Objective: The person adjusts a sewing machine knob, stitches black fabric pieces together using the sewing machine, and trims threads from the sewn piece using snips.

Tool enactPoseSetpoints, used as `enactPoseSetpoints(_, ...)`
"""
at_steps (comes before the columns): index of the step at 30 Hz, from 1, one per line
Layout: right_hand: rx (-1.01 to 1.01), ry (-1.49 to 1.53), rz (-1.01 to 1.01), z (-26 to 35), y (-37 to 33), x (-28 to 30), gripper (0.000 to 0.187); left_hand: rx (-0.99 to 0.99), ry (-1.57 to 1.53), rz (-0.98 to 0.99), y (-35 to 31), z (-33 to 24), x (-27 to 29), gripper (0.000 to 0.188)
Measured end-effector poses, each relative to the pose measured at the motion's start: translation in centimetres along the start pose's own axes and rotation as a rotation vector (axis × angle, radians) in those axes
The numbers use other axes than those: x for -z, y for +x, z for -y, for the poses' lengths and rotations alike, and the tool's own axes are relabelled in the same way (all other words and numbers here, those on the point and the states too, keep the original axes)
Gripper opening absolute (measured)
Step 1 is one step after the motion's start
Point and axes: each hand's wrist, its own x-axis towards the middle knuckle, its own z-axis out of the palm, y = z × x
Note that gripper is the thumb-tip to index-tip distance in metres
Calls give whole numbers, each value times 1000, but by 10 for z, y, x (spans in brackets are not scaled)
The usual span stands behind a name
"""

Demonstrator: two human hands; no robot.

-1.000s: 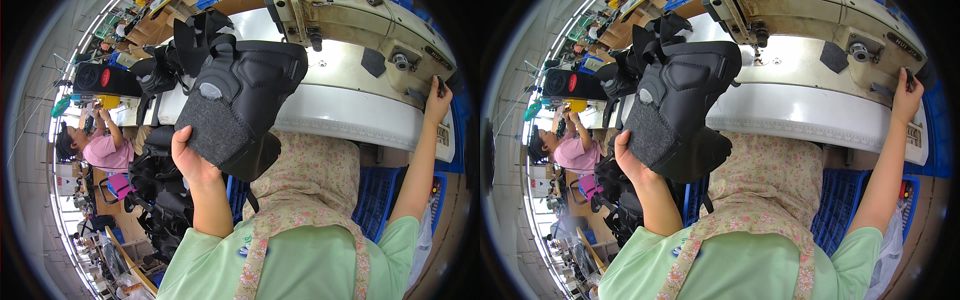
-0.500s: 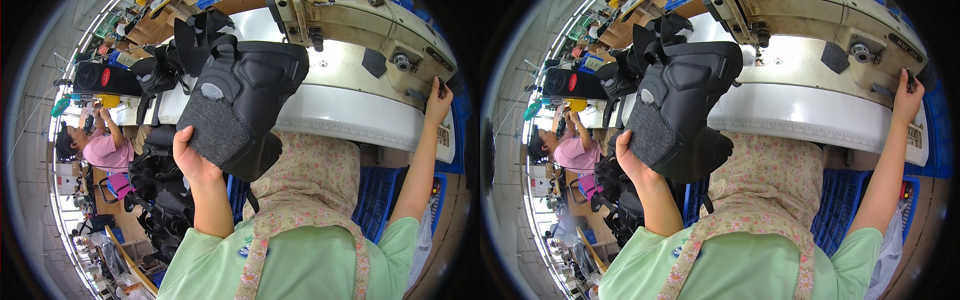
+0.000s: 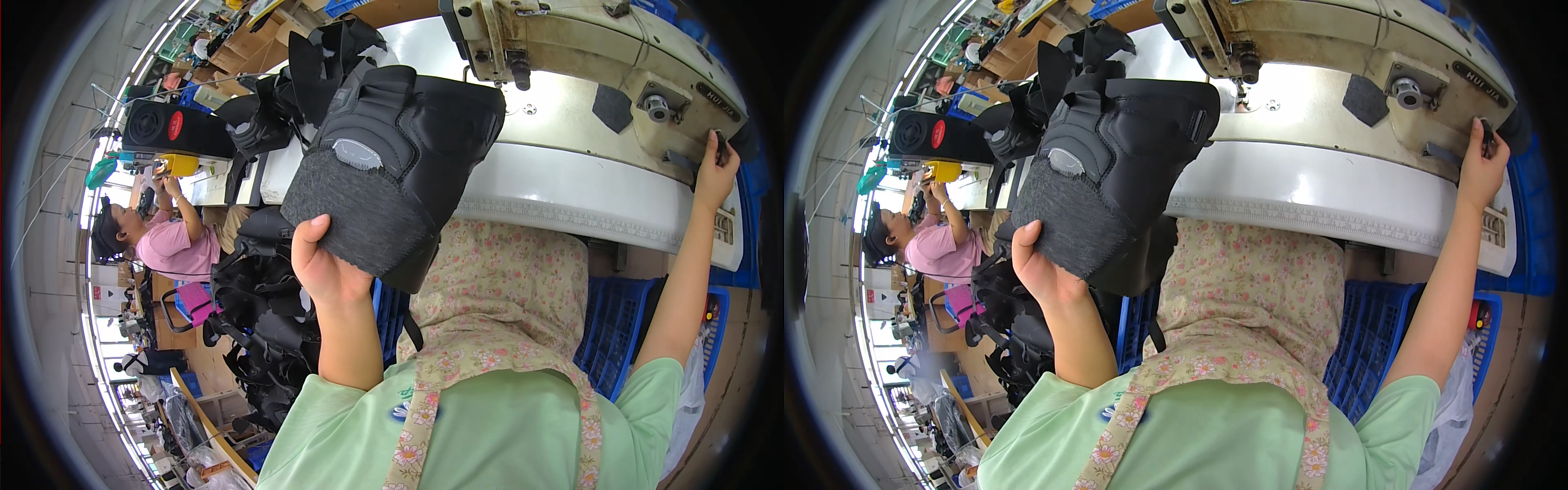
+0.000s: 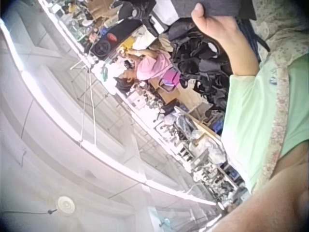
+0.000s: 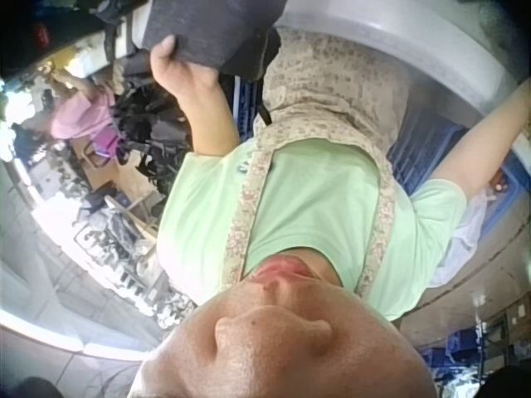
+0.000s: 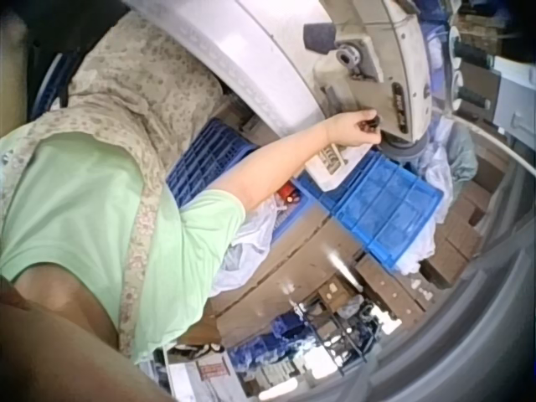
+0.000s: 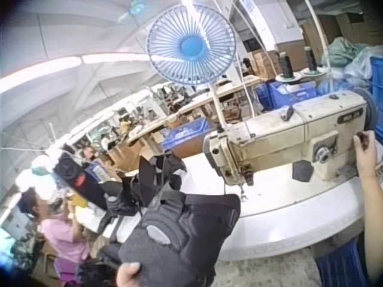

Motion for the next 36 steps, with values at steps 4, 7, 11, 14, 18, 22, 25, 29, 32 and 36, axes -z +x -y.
enactPoseSetpoints(4, -12, 41, 6, 3, 0, 0, 56, -53, 56, -41, -3, 2, 1, 44)
enactPoseSetpoints(7, -39, 26, 20, -3, 1, 0, 58, -105, 148, -72, -3, 4, 1, 44)
enactPoseSetpoints(11, -41, 52, 21, -1, 0, 2, 60, -153, 178, -46, -4, 12, -7, 43)
enactPoseSetpoints(14, -37, 18, 19, 0, -1, 2, 60, -184, 255, -67, -5, 15, -10, 43)
enactPoseSetpoints(18, -29, 12, 18, 4, -2, 2, 59, -176, 348, -85, -5, 15, -15, 53)
enactPoseSetpoints(22, -36, 22, 21, -4, 1, 1, 59, -200, 353, -57, -4, 17, -15, 53)
enactPoseSetpoints(25, -20, 26, 8, -5, 0, -1, 59, -200, 356, -38, -4, 18, -16, 53)
enactPoseSetpoints(29, -2, 20, -4, 0, -1, 0, 58, -191, 342, 7, -4, 19, -17, 54)
enactPoseSetpoints(32, -2, 61, -5, -4, 0, -1, 57, -192, 367, -7, -4, 19, -17, 54)
enactPoseSetpoints(36, -21, 103, 9, 5, -3, 1, 55, -207, 382, -17, -5, 21, -17, 54)
